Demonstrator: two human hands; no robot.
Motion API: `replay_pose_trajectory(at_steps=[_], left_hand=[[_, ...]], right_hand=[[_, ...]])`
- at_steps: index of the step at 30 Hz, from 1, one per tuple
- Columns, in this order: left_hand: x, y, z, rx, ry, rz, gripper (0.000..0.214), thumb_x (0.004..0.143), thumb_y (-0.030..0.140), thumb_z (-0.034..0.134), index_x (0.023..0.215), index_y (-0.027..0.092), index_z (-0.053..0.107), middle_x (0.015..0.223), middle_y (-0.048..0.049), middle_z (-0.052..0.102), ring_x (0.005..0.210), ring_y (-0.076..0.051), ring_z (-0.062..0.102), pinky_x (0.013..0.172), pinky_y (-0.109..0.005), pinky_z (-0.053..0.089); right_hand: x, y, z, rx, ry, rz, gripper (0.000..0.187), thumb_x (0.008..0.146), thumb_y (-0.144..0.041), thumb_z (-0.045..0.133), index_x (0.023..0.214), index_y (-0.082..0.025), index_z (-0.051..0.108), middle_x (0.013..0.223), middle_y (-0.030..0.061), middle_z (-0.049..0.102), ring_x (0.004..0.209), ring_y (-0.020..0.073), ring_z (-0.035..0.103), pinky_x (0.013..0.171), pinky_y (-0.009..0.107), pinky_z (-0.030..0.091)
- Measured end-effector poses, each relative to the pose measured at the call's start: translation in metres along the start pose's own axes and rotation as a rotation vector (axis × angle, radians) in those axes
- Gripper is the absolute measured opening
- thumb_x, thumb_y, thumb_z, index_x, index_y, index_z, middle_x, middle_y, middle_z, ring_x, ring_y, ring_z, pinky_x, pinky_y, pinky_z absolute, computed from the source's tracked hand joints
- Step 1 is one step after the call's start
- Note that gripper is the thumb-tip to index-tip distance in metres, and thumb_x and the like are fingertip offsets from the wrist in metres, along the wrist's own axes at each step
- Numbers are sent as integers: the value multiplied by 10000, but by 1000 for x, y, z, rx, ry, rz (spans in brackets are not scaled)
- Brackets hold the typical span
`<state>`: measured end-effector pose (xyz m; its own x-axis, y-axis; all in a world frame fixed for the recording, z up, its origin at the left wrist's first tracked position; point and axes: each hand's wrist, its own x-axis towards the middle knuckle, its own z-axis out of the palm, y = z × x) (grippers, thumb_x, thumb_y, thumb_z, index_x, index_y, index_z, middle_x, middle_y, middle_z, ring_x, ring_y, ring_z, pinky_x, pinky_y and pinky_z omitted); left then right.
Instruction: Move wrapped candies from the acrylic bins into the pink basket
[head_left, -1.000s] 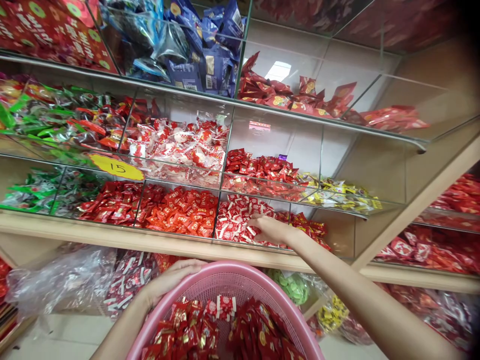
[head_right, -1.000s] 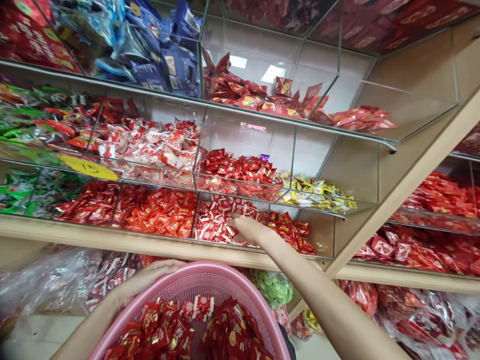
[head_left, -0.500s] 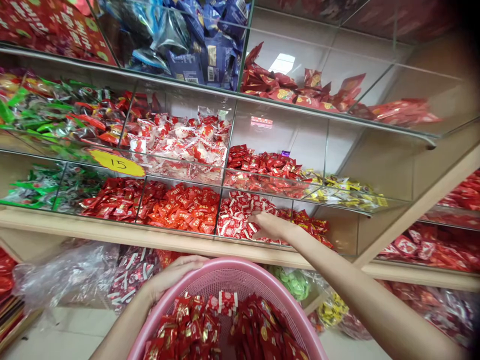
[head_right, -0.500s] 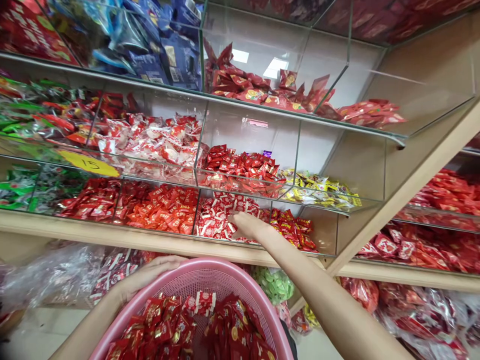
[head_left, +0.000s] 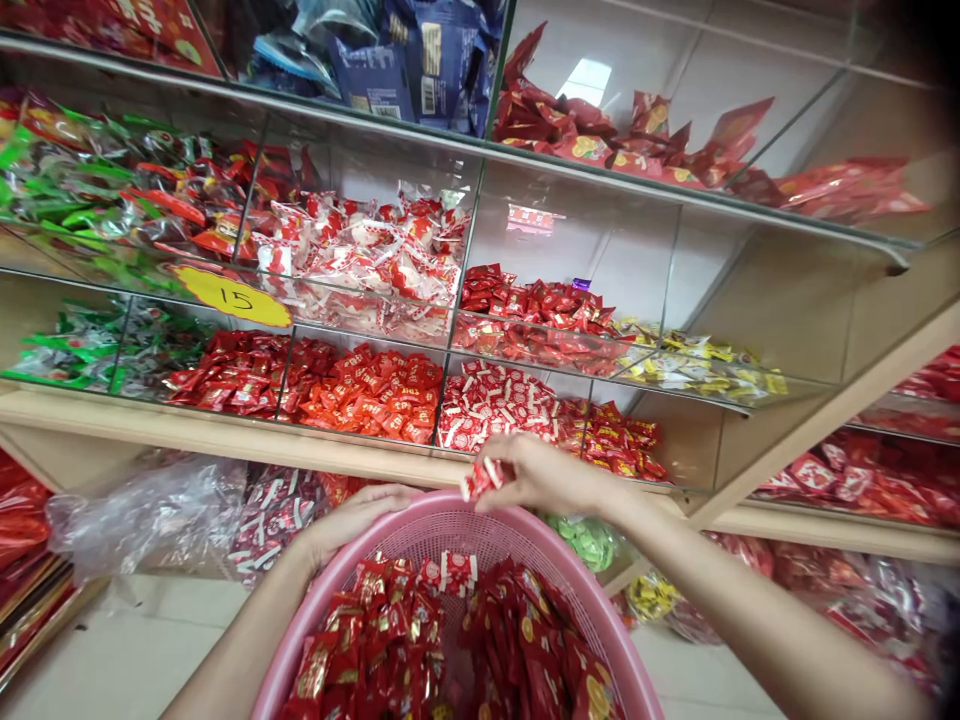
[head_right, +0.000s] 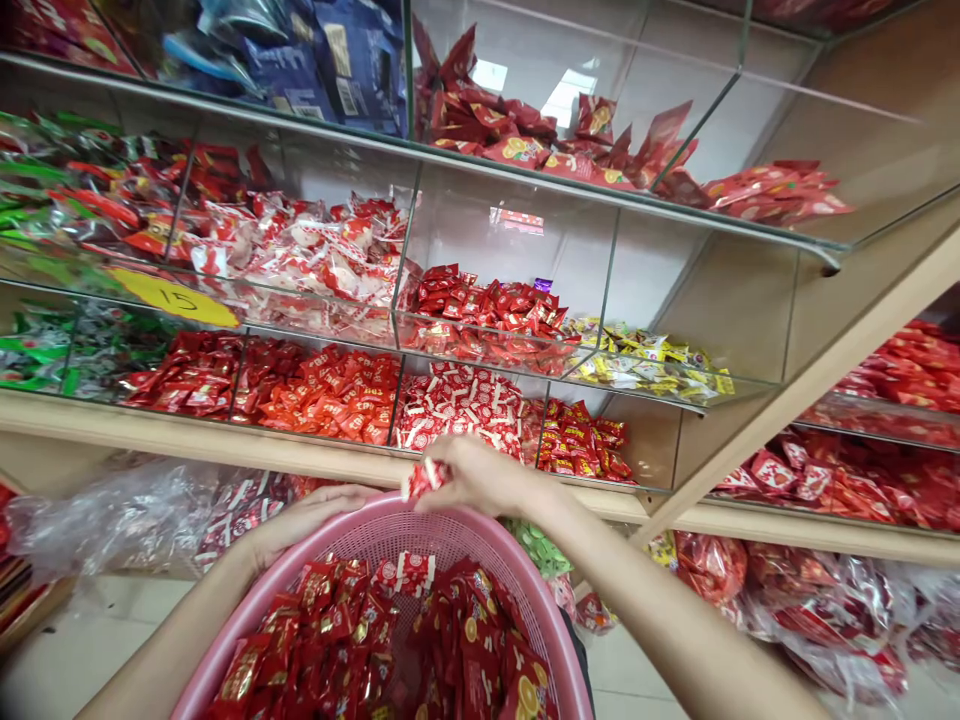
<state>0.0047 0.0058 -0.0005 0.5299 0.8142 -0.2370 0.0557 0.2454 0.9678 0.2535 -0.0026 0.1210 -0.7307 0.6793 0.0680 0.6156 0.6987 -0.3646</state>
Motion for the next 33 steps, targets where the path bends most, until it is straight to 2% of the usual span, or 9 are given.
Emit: replay_pose_trajectory(at_steps=[2, 5, 9, 13, 16, 19, 22, 27, 33], left_hand=[[0, 1, 1, 5, 3, -4, 335, 729, 349, 562, 999, 156, 610, 1034, -59, 618, 968, -226, 543, 836, -293, 417], [0, 1, 0, 10, 11, 4, 336, 722, 356, 571, 996, 165, 612, 1032, -53, 622, 934, -216, 558, 807, -278, 427], [1, 0, -1, 4, 20, 5, 337, 712, 361, 582, 981, 161, 617, 1027, -55, 624, 932, -220, 559, 804, -280, 430], [-1, 0, 0, 7, 25, 4, 344, 712, 364, 578, 985, 158, 616, 1019, -57, 627, 934, -220, 558, 791, -272, 432], [-1, 0, 1, 26, 50, 11, 333, 707, 356, 583, 971, 158, 626, 1024, -53, 628, 952, -216, 552, 806, -260, 424], [-1, -1, 0, 19, 25, 26, 328, 718, 351, 571, 984, 166, 626, 1035, -48, 625, 950, -213, 555, 807, -261, 424], [0, -1, -1, 6, 13, 21, 345, 730, 340, 560, 1031, 178, 610, 1029, -43, 627, 934, -204, 562, 789, -256, 430], [0, -2, -2, 39, 29, 22, 357, 738, 337, 553, 1058, 187, 600, 1049, -34, 619, 948, -191, 553, 803, -243, 416], [-1, 1, 1, 63, 47, 15, 394, 719, 371, 564, 1065, 186, 599, 1045, -36, 622, 957, -205, 545, 814, -257, 412]], right_hand=[[-1, -4, 31, 97, -125, 3, 360, 690, -498, 579, 731, -140, 585, 656, -23, 540, 595, 101, 451, 549, 203, 343], [0, 5, 75, 103, -234, 80, 347, 671, -464, 611, 826, -153, 609, 706, -16, 590, 627, 121, 497, 588, 220, 384], [3, 13, 107, -83, -259, 221, 351, 642, -400, 660, 878, -145, 615, 840, 52, 624, 770, 184, 550, 684, 270, 420], [10, 0, 117, -216, -252, 246, 349, 698, -374, 626, 926, -113, 588, 941, 112, 609, 871, 215, 560, 733, 288, 432], [16, -15, 122, -304, -266, 235, 299, 738, -312, 602, 961, -116, 575, 980, 114, 602, 914, 219, 562, 774, 287, 432], [22, -23, 129, -381, -269, 241, 237, 760, -253, 572, 956, -120, 578, 972, 111, 605, 884, 224, 580, 737, 299, 458], [23, -24, 136, -404, -254, 243, 228, 753, -222, 566, 959, -124, 567, 952, 100, 607, 845, 222, 593, 688, 302, 478], [18, -18, 139, -357, -212, 238, 367, 700, -254, 629, 1024, -134, 506, 969, 89, 592, 852, 219, 588, 678, 288, 476], [12, -12, 141, -394, -134, 230, 271, 743, -217, 575, 992, -151, 492, 927, 84, 590, 774, 209, 602, 630, 289, 472]])
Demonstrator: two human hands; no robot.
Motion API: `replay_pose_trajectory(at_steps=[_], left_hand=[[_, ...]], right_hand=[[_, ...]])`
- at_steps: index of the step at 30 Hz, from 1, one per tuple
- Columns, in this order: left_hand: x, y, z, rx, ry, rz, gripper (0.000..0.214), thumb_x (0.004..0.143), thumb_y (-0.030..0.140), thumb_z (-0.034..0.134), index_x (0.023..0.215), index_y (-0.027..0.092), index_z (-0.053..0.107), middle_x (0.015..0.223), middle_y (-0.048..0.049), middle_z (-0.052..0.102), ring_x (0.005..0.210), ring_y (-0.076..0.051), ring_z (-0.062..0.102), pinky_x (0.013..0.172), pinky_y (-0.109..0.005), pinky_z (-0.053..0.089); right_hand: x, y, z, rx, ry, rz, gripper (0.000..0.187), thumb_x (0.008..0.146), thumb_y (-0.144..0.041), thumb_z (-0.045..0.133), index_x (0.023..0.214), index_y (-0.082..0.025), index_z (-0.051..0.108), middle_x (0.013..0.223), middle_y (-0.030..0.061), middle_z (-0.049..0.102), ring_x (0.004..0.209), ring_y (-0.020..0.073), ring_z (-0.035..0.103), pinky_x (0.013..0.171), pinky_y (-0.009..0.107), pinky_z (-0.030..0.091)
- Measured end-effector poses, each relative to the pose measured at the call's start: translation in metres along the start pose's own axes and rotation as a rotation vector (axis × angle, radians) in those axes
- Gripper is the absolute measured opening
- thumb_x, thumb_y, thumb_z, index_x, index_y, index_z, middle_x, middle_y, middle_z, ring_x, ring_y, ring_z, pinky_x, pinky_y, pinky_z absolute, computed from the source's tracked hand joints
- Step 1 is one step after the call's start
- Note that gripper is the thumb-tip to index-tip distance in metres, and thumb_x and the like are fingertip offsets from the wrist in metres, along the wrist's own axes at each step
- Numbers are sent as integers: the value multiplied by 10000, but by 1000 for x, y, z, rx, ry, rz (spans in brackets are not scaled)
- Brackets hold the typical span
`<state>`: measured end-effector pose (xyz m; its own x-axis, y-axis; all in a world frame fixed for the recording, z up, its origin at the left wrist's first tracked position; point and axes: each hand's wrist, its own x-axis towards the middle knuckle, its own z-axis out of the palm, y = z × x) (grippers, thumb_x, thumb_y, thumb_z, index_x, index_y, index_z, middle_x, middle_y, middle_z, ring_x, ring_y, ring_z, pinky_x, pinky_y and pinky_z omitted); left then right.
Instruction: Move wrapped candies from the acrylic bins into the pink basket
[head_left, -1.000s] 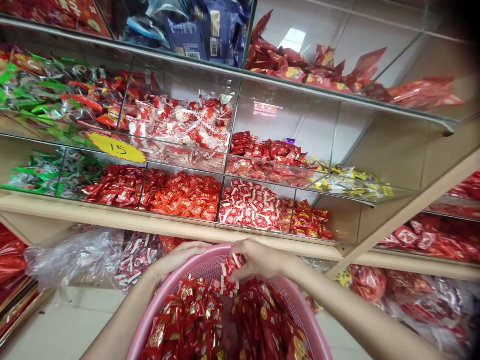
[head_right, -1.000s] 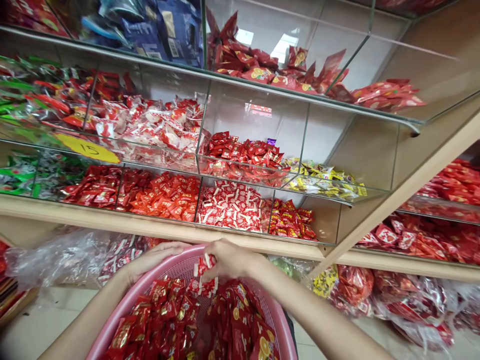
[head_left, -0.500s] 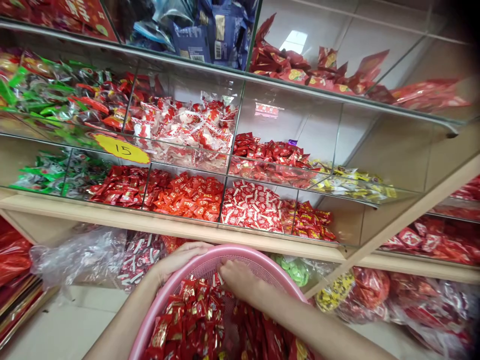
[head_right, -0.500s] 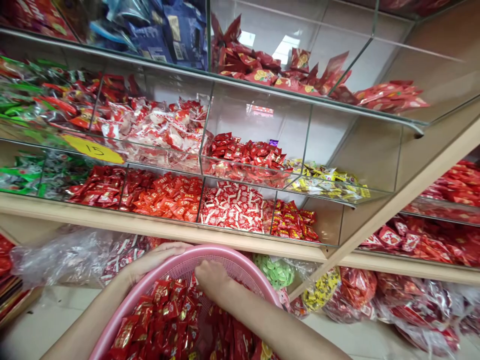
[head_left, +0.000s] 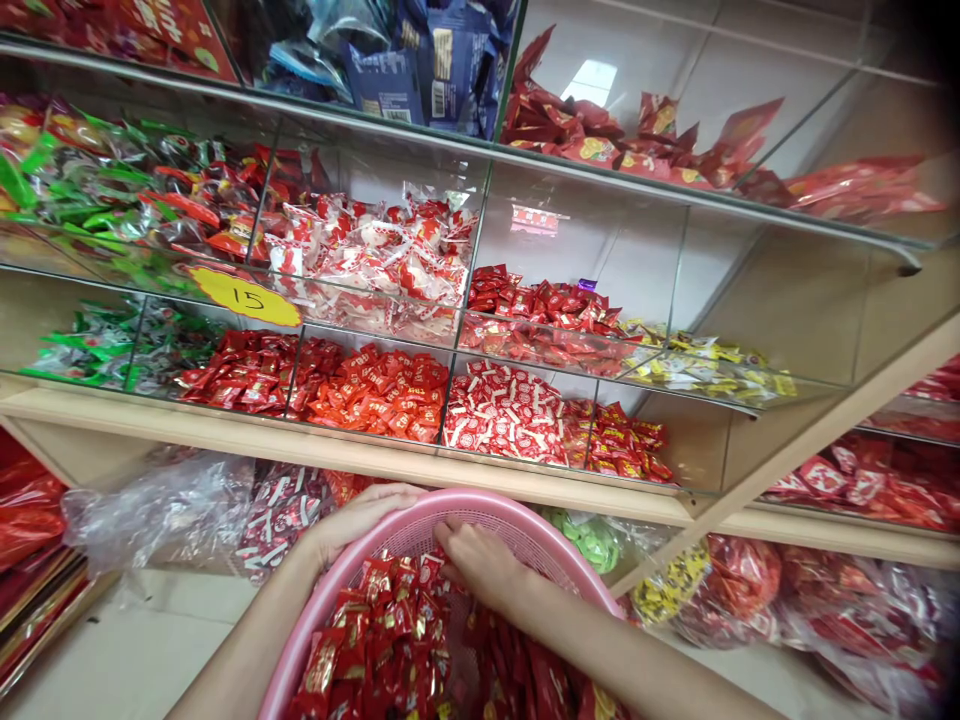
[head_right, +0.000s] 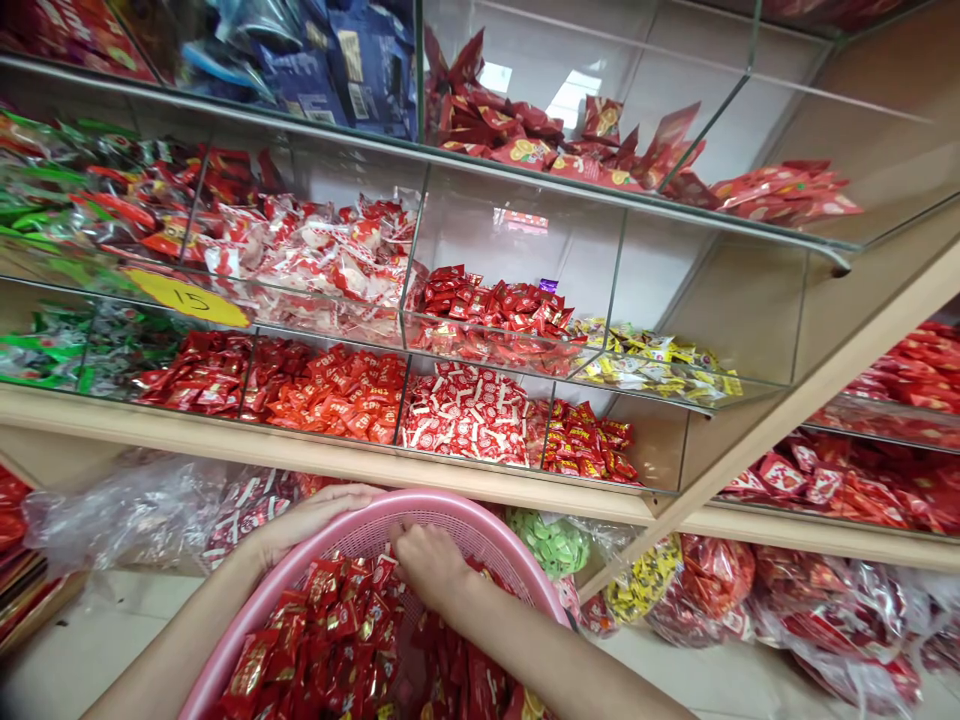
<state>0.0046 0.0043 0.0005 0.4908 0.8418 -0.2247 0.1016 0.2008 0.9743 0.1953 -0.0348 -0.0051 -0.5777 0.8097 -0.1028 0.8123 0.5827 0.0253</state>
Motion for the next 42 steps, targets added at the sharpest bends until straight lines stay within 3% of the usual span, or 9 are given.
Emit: replay_pose_trajectory(at_steps=[5, 9, 17, 23, 31, 37, 42], left_hand=[[0, 2, 1, -3, 4, 1, 388, 717, 358, 564, 1059, 178, 602, 1038, -39, 623, 964, -206, 541, 817, -253, 405], [-1, 1, 0, -10, -11, 0, 395, 720, 356, 558, 1070, 178, 595, 1002, -39, 635, 917, -201, 556, 797, -259, 411], [1, 0, -2, -16, -19, 11, 396, 717, 357, 560, 1064, 169, 598, 1022, -54, 628, 944, -217, 553, 784, -268, 433], [1, 1, -2, -3, -13, 10, 389, 719, 344, 557, 1067, 173, 599, 1048, -50, 620, 967, -219, 547, 823, -274, 421], [3, -5, -5, 8, -23, 25, 388, 716, 368, 557, 1053, 182, 606, 1029, -45, 628, 974, -220, 543, 837, -284, 408], [3, -5, -3, 11, -18, 41, 353, 719, 366, 561, 1006, 168, 624, 1055, -51, 617, 989, -224, 536, 865, -291, 395], [4, -5, -3, 24, -23, 43, 404, 712, 382, 567, 1049, 161, 604, 1089, -56, 601, 1011, -222, 527, 880, -285, 391]], right_hand=[[-2, -2, -1, -83, 50, -31, 244, 765, -252, 553, 978, -161, 478, 922, 76, 565, 709, 203, 600, 553, 286, 468], [-3, 0, -1, -129, 84, -193, 164, 820, -138, 424, 969, -184, 477, 987, 70, 514, 678, 156, 586, 504, 253, 446], [3, 6, -4, -90, -23, -323, 279, 804, -189, 463, 1073, -242, 510, 999, 54, 539, 700, 141, 576, 567, 252, 446], [13, 6, -14, -66, -111, -354, 267, 752, -237, 560, 1014, -184, 554, 941, 65, 588, 772, 176, 574, 627, 267, 442], [2, 11, -21, -34, -132, -331, 356, 729, -299, 602, 1044, -169, 497, 1008, 75, 571, 825, 175, 557, 669, 269, 426], [-5, 24, -9, 15, -59, -259, 339, 725, -360, 596, 980, -163, 491, 946, 64, 595, 798, 194, 569, 622, 275, 418], [-4, 15, -4, 12, -38, -148, 358, 753, -356, 566, 1035, -159, 466, 959, 88, 598, 834, 218, 577, 646, 297, 427]])
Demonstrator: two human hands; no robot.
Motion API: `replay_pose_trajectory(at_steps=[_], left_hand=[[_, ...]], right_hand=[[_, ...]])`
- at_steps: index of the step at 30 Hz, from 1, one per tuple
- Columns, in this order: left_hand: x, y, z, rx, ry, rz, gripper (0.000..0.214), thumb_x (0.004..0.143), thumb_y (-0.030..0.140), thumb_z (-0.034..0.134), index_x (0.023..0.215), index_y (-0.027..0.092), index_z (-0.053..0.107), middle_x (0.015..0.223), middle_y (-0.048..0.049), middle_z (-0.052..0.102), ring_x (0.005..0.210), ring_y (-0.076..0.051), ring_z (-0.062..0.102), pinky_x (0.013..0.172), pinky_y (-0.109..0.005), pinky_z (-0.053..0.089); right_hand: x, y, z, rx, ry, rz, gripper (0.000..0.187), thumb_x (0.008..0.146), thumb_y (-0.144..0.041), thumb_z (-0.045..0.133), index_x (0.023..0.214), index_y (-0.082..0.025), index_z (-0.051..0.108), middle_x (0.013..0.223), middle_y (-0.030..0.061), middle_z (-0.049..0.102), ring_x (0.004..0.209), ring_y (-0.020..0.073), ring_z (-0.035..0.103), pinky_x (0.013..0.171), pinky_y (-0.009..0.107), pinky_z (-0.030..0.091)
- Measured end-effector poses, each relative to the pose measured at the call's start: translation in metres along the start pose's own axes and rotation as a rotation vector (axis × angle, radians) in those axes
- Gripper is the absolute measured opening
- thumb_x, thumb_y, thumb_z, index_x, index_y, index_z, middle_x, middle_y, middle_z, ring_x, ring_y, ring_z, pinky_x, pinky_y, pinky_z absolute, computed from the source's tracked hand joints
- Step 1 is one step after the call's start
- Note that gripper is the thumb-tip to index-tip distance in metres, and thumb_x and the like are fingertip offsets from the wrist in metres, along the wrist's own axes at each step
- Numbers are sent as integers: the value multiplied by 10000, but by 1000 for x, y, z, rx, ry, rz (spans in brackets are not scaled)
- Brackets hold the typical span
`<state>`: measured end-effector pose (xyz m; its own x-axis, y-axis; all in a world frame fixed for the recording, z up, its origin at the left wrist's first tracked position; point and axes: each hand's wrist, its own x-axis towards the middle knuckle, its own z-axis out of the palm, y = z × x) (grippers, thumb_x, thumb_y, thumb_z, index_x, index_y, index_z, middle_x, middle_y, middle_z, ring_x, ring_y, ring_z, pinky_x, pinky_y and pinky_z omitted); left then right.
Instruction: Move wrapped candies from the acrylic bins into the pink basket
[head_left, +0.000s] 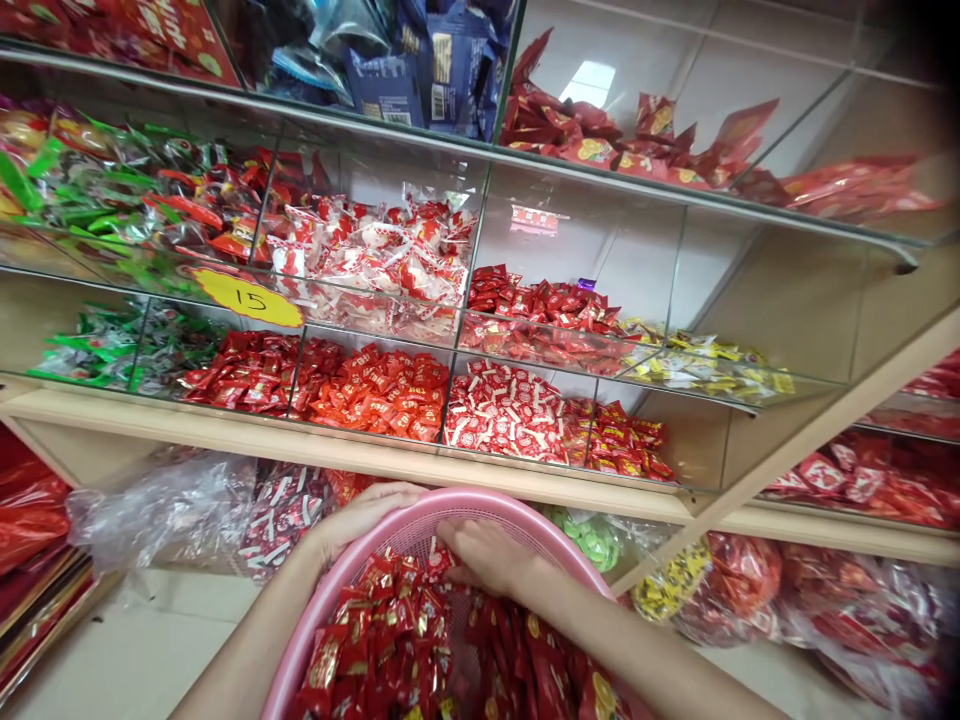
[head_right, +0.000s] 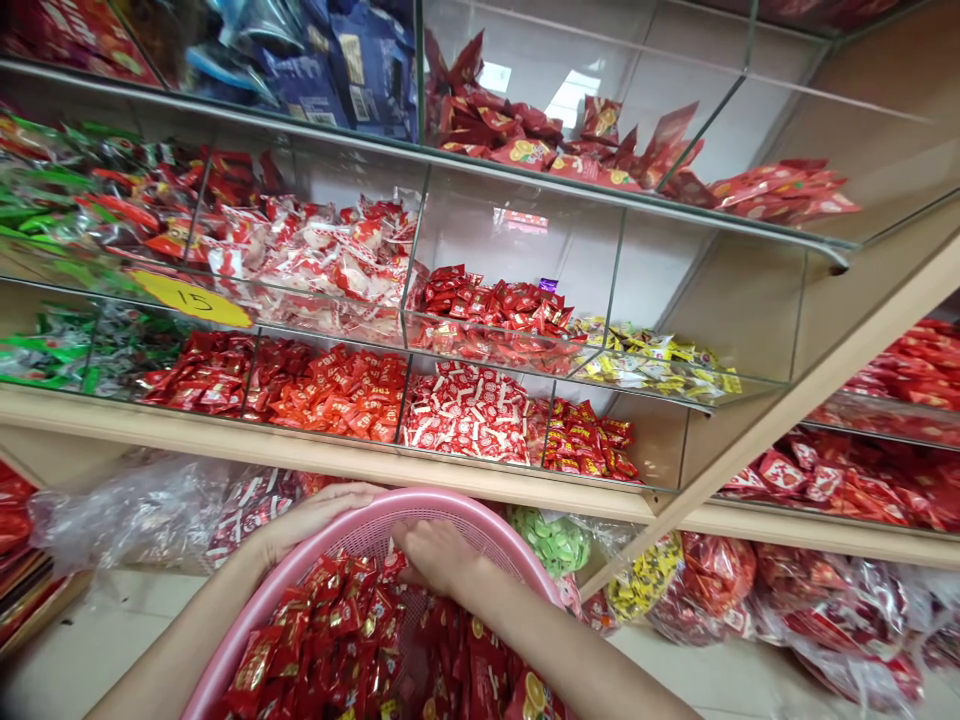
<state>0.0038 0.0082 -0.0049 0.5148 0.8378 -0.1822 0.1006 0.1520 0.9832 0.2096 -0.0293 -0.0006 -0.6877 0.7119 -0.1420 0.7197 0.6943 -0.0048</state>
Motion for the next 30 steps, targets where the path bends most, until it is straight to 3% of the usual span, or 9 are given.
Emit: replay_pose_trajectory(at_steps=[6, 11, 15, 19, 23, 26, 30], left_hand=[[0, -1, -1, -10, 12, -16, 398, 703, 377, 576, 1050, 185, 609, 1082, -44, 606, 1006, -221, 531, 877, -283, 394], [-1, 1, 0, -9, 13, -23, 393, 714, 361, 566, 1059, 176, 601, 1068, -49, 611, 992, -224, 536, 863, -289, 401], [-1, 0, -1, -40, -5, -23, 378, 732, 354, 550, 1058, 168, 598, 1056, -56, 614, 986, -228, 538, 861, -298, 404], [0, -2, -2, -59, -33, -31, 379, 739, 357, 543, 1069, 175, 591, 1065, -57, 610, 997, -232, 533, 871, -306, 400], [2, -4, -2, -83, -40, -26, 386, 733, 359, 552, 1070, 175, 590, 1073, -61, 606, 997, -237, 532, 873, -313, 401], [2, -4, -2, -77, -24, -29, 378, 723, 362, 561, 1044, 166, 602, 1049, -63, 616, 986, -236, 537, 868, -313, 404], [-3, 3, 1, -68, 4, -43, 340, 715, 358, 572, 987, 160, 623, 1013, -53, 629, 974, -228, 542, 849, -296, 412]], right_hand=[[5, -13, 2, -54, -21, 52, 442, 740, -396, 572, 1085, -157, 434, 910, 94, 617, 799, 230, 597, 636, 309, 445], [7, -15, 8, -66, 18, 60, 375, 764, -377, 547, 1053, -160, 447, 869, 87, 628, 753, 226, 610, 596, 299, 440], [0, -11, -9, -15, 38, 35, 429, 724, -422, 585, 1032, -151, 462, 859, 89, 625, 743, 231, 599, 586, 295, 421], [-9, 15, -55, 141, 216, 15, 250, 796, -394, 503, 914, -174, 496, 846, 49, 603, 716, 155, 562, 587, 238, 381], [-11, 61, -93, 127, 430, 170, 98, 828, -252, 456, 843, -170, 509, 824, 34, 559, 737, 122, 514, 629, 219, 355], [-8, 90, -100, 47, 457, 267, 88, 797, -218, 492, 860, -164, 521, 883, 55, 541, 812, 137, 496, 692, 230, 357], [4, 106, -91, 23, 453, 290, 146, 772, -248, 526, 892, -166, 528, 924, 70, 542, 861, 155, 492, 746, 239, 354]])
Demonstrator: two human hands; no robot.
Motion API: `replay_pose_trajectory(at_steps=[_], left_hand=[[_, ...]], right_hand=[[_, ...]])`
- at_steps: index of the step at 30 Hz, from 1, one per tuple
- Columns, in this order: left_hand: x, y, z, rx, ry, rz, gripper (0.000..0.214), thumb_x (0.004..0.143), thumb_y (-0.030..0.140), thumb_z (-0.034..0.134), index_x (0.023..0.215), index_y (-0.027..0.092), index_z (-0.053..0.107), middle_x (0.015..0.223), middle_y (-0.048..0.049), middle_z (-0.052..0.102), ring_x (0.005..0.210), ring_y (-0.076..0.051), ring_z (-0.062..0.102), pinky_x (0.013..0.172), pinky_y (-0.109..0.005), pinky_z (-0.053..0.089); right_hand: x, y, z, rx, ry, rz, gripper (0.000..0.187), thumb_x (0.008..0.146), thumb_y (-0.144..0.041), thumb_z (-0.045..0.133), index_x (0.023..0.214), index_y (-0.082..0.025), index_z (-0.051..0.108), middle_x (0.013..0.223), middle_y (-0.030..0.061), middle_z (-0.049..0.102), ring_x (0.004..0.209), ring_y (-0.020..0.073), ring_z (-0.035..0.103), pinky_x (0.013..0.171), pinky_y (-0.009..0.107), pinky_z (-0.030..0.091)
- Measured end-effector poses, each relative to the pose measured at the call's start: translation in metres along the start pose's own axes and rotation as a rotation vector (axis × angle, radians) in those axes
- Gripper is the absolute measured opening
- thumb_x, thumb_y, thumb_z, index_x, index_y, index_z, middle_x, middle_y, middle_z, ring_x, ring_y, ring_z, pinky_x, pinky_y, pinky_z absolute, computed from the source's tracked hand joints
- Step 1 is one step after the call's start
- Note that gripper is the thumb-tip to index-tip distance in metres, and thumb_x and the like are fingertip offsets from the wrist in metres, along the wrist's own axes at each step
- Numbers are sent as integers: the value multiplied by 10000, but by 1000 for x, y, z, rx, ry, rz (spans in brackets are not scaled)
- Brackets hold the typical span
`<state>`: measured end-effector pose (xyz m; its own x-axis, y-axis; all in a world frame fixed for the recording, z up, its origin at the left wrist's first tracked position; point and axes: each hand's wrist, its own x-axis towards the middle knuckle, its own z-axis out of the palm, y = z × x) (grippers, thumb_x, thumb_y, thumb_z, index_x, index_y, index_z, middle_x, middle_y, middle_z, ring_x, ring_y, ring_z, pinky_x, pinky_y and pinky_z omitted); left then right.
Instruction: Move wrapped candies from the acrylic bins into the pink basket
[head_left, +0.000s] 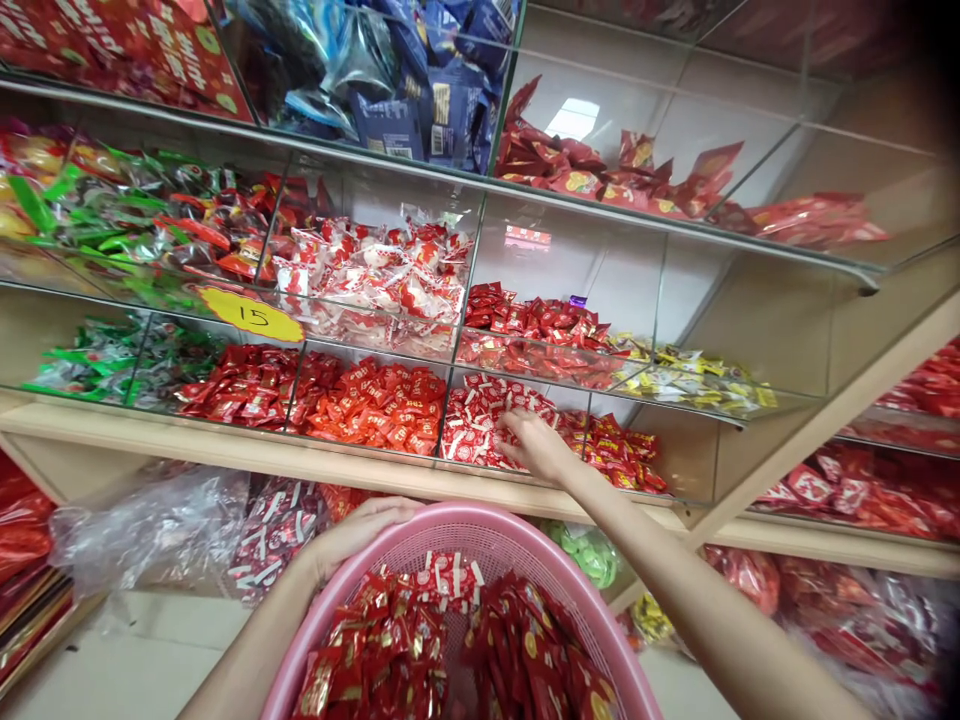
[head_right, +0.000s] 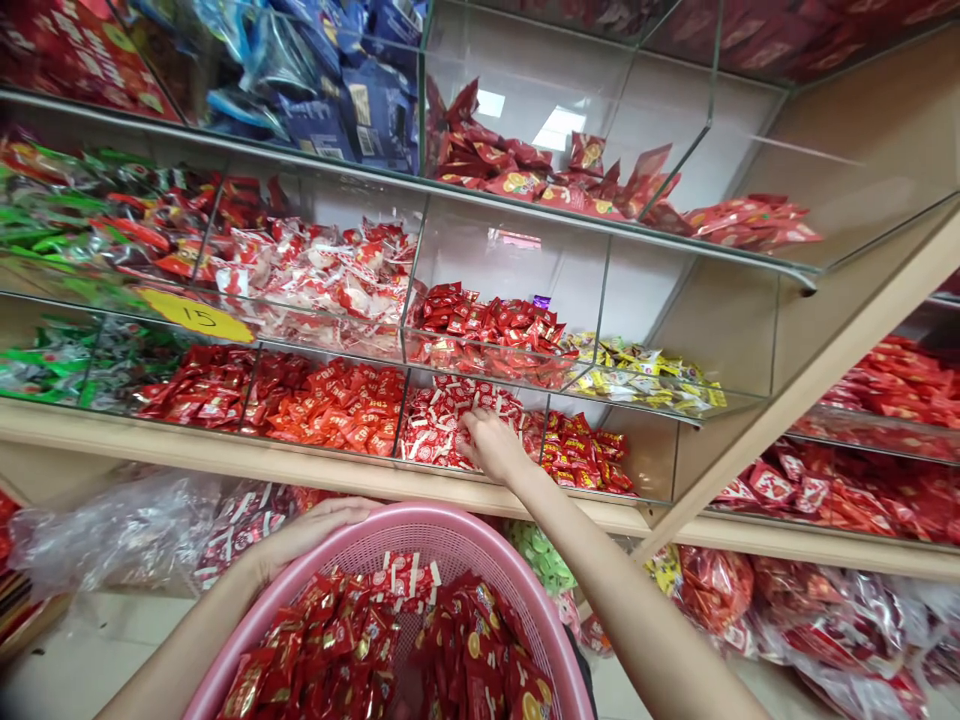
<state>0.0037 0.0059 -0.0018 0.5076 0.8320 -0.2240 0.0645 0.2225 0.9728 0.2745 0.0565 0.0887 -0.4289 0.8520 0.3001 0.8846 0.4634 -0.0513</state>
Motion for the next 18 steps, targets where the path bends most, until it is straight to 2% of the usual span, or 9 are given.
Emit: replay_pose_trajectory(at_steps=[4, 8, 13, 18], left_hand=[[-3, 3, 2, 3, 12, -11, 325, 717, 351, 571, 977, 163, 626, 1009, -47, 632, 965, -219, 546, 836, -284, 413], [-3, -1, 0, 2, 25, -15, 343, 716, 361, 575, 992, 161, 619, 1010, -51, 632, 954, -216, 549, 816, -280, 417], [-2, -3, -1, -18, 27, -19, 349, 712, 365, 582, 991, 158, 616, 996, -54, 636, 935, -221, 557, 799, -289, 425], [-2, -1, 0, 7, 33, -17, 356, 713, 363, 578, 1004, 161, 617, 989, -50, 639, 944, -219, 555, 811, -286, 420]], right_hand=[[13, -4, 13, 45, 70, 107, 182, 800, -253, 476, 956, -167, 509, 951, 82, 557, 877, 164, 503, 725, 239, 351], [23, -8, 23, 111, 101, 189, 236, 760, -198, 503, 993, -160, 491, 892, 70, 578, 788, 150, 518, 647, 227, 344], [26, -7, 29, 237, 72, 199, 236, 724, -162, 522, 960, -147, 533, 766, 22, 579, 671, 116, 503, 602, 214, 339], [22, -2, 20, 232, 132, 128, 236, 773, -211, 495, 990, -145, 558, 824, 41, 579, 726, 127, 508, 647, 225, 361]])
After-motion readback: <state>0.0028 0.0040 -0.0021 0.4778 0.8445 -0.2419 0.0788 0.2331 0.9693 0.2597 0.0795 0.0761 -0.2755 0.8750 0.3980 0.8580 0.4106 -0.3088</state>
